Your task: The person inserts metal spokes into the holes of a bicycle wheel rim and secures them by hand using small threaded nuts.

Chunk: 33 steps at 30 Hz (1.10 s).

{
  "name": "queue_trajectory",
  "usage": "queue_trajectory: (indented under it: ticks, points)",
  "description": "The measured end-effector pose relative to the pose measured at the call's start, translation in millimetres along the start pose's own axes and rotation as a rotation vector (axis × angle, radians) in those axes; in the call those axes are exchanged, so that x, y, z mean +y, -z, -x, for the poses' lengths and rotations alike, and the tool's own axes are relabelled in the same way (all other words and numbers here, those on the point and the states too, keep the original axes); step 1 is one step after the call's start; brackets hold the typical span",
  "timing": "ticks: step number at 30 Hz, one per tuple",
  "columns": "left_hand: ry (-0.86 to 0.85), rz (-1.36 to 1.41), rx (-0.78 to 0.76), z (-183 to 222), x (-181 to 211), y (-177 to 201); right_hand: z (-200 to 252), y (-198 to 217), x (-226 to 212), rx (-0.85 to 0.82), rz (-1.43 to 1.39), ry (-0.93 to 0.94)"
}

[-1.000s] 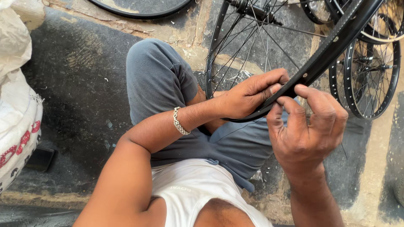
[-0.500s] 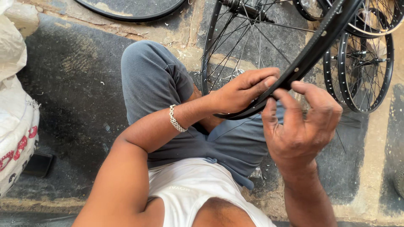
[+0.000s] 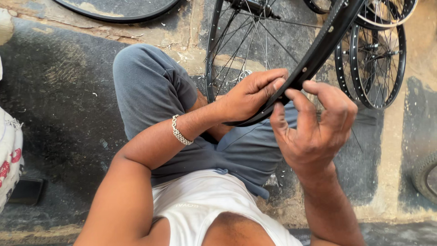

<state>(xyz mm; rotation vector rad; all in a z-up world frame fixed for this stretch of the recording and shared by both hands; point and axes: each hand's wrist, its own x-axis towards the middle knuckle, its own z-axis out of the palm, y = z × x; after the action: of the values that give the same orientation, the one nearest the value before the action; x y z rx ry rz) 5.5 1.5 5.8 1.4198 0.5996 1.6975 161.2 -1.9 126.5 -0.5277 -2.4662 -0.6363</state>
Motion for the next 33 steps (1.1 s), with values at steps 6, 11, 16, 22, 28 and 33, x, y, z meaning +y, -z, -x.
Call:
queue_trajectory:
  ticks: [6, 11, 16, 22, 28, 33]
  points:
    - [-0.019, 0.258, -0.081, 3.2, 2.3, 5.0, -6.9, -0.1, -1.0, 0.003, -0.001, 0.019]
    - [-0.039, 0.092, -0.026, 0.9, 1.6, 1.0, 2.3, -0.6, 2.2, 0.021, 0.114, 0.081]
    - [-0.047, 0.050, 0.037, -3.2, 3.2, -1.8, 48.2, -44.3, -1.5, 0.124, -0.373, -0.215]
    - [0.110, 0.245, 0.095, -15.1, -2.0, -14.3, 144.0, -137.5, -86.3, -0.040, -0.763, -0.516]
    - [-0.195, -0.473, 0.351, -67.2, -28.0, -8.3, 115.8, -169.1, -43.9, 0.165, -0.897, -0.509]
    - [-0.283, -0.913, 0.731, -58.2, -81.7, 61.8, 52.3, -122.0, 11.8, 0.139, -1.257, -0.703]
